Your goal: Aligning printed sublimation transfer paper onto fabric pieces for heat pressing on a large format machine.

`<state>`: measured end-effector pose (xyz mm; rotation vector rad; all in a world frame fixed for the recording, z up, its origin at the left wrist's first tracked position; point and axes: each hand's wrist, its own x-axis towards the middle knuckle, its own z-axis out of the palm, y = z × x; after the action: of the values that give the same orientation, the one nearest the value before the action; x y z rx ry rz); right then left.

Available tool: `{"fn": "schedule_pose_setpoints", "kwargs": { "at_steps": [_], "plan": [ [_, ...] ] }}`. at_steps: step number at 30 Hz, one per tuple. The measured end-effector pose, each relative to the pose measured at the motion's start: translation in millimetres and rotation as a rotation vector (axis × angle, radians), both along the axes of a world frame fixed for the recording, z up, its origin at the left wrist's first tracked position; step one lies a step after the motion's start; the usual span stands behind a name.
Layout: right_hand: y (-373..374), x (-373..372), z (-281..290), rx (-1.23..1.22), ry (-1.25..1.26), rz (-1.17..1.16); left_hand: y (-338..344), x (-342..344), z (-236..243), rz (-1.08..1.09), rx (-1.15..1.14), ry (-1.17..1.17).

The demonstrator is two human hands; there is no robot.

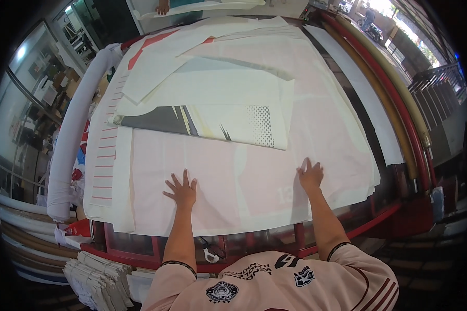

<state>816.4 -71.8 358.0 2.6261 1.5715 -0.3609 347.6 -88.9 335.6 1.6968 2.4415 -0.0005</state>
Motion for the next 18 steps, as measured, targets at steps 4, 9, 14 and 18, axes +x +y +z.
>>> {"fn": "schedule_pose_setpoints", "kwargs": {
  "at_steps": [4, 9, 14, 18],
  "plan": [
    [61.9, -42.3, 3.3, 0.499, 0.525, 0.003, -4.5, -7.9, -12.8, -0.015, 0.047, 0.007],
    [142.1, -67.8, 11.7, 0.242, 0.682, -0.092, -16.6, 26.4, -0.7, -0.107, 0.379, -0.326],
    [66.5, -165.9, 91.6, 0.725, 0.765, 0.496, -24.2, 69.6, 127.7, -0.151, 0.634, -0.602],
    [-93.9, -224.1, 80.5, 0.469, 0.874, 0.823, -24.9, 108.3, 219.4, -0.325, 0.311, -0.407]
  ]
}}
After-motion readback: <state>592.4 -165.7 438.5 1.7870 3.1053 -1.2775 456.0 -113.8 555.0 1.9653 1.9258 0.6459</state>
